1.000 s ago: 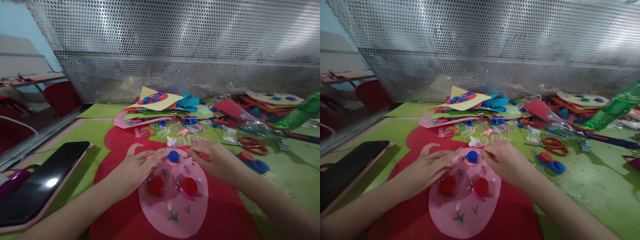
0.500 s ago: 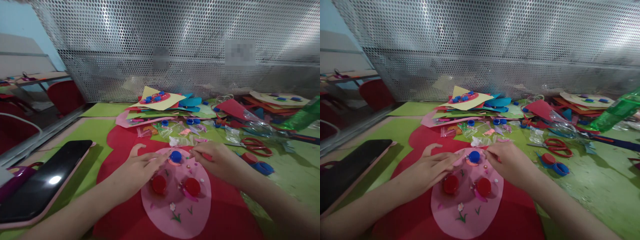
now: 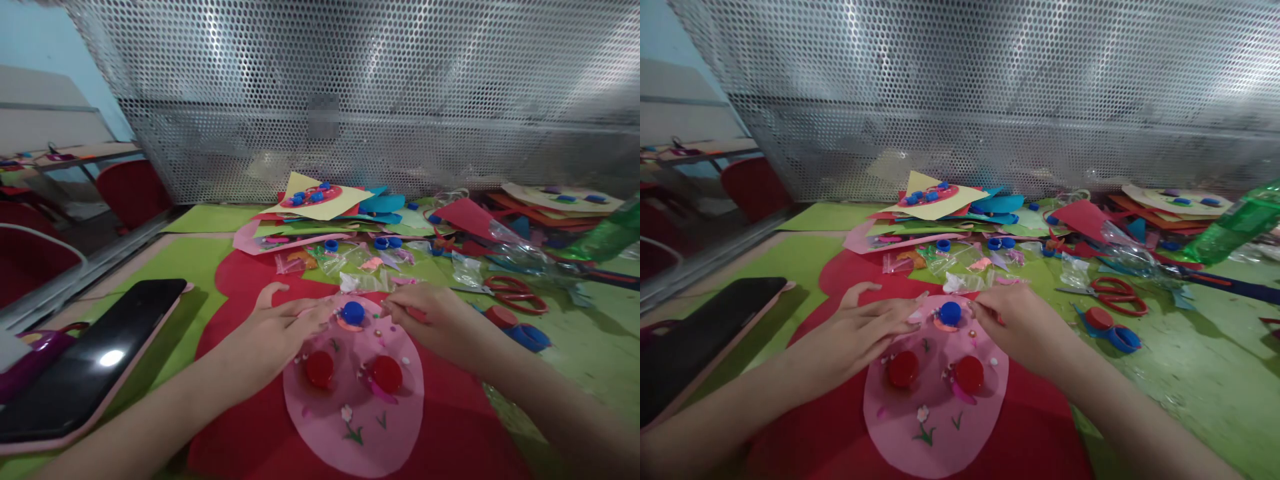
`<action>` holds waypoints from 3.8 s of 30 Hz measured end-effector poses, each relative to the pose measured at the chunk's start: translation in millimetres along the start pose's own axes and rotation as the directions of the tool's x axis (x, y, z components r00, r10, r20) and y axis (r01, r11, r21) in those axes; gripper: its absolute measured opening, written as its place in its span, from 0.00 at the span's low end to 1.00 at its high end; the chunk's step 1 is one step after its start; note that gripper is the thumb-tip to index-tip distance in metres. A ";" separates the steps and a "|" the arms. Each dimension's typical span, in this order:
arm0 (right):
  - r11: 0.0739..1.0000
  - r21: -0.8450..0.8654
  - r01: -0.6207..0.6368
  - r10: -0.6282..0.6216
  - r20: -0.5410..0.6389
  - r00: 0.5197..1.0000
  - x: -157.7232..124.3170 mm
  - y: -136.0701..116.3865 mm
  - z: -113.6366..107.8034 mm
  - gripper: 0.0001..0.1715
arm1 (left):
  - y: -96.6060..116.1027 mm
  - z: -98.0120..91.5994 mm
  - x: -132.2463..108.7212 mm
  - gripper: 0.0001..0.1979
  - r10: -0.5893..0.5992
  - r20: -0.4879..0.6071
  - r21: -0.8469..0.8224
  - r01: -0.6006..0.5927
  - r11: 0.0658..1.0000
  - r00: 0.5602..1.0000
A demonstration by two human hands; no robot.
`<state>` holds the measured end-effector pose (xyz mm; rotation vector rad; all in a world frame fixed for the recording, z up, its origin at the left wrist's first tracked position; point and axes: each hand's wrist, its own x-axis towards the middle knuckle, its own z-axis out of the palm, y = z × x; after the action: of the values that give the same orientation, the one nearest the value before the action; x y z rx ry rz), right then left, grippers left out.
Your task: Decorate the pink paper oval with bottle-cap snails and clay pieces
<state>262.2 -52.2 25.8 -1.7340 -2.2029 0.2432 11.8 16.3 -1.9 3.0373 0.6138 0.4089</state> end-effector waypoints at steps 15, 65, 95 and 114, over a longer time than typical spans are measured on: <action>1.000 0.006 0.008 -0.008 0.019 1.000 0.2 -0.3 -0.8 0.15 | 3.3 -4.3 -1.9 0.25 0.102 0.030 0.117 -0.104 0.988 0.994; 0.994 -0.108 -0.008 0.017 0.078 0.997 2.9 3.8 2.8 0.19 | 6.2 -7.5 3.4 0.24 0.160 -0.125 0.144 -0.142 0.979 0.979; 0.976 -0.209 -0.058 -0.016 -0.337 0.941 18.2 35.0 40.7 0.25 | 5.8 -3.1 1.4 0.24 0.084 -0.197 0.174 -0.050 0.984 0.977; 0.973 0.137 -0.188 0.227 -0.389 0.893 17.2 43.8 23.2 0.11 | 6.1 -2.2 2.4 0.22 0.061 -0.199 0.168 -0.028 0.985 0.978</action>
<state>290.4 -23.2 -7.7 -1.7798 -1.6890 0.0322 15.7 11.5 1.3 3.1961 0.6175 0.7124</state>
